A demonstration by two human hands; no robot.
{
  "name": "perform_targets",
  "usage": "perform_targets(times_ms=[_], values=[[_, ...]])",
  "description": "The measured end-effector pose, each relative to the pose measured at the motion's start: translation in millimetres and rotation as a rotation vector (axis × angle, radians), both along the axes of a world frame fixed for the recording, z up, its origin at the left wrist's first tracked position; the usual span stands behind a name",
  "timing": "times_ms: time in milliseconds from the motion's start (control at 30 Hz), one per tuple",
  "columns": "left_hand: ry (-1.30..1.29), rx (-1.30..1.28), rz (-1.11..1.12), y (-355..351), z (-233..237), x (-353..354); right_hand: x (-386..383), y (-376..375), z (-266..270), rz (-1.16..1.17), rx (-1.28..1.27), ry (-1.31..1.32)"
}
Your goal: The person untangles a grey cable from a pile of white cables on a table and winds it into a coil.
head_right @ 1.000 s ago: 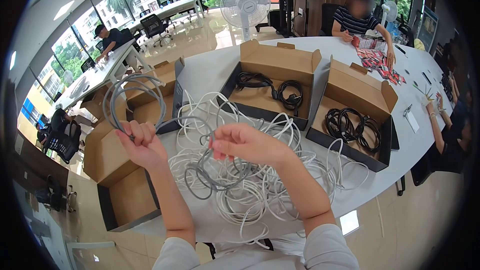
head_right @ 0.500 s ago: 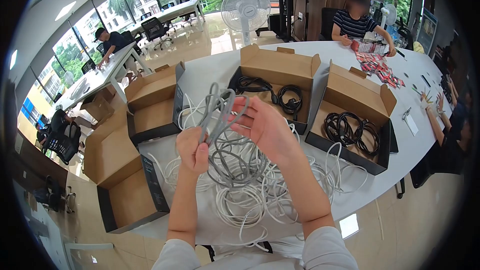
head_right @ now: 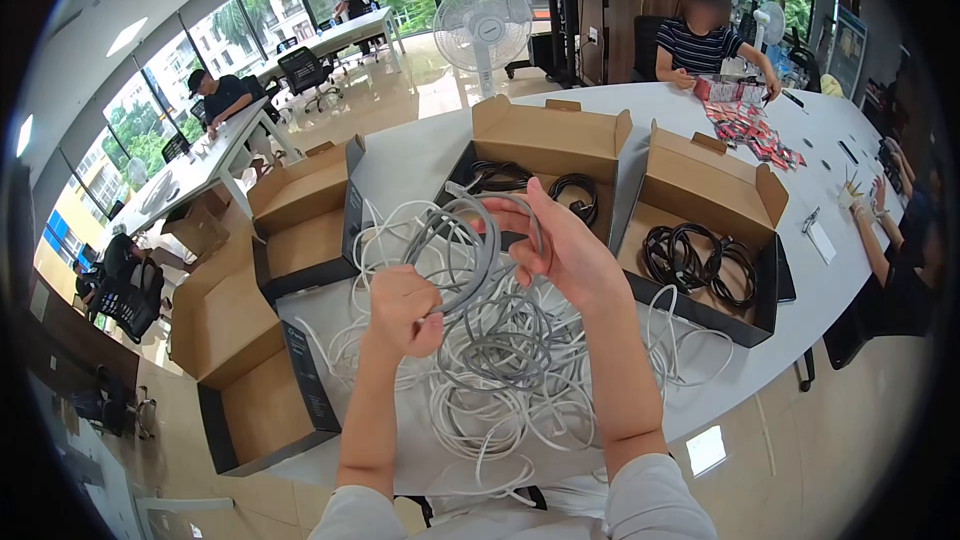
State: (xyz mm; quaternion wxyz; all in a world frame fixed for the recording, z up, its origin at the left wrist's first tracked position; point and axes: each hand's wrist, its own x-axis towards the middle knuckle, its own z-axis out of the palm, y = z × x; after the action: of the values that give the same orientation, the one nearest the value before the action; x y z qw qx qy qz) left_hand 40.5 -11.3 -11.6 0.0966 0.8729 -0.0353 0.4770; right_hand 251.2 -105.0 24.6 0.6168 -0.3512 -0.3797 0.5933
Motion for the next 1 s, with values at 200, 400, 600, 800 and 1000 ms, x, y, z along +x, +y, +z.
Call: perform_targets(times_ms=[200,400,600,800,1000], values=[[0.120,0.056,0.168,1,-12,9,-13,-4,1,-0.141,0.025,-0.294],[0.196,0.052,0.238,6,-18,10,-21,13,-20,-0.217,0.123,-0.447],[0.225,-0.089,0.203,5,-27,19,-26,15,-18,-0.006,0.130,0.129],[0.289,-0.175,0.161,2,-24,19,-27,20,-24,-0.008,0.157,0.331],[0.273,-0.234,0.148,-6,-21,24,-30,16,-16,-0.090,0.115,0.319]])
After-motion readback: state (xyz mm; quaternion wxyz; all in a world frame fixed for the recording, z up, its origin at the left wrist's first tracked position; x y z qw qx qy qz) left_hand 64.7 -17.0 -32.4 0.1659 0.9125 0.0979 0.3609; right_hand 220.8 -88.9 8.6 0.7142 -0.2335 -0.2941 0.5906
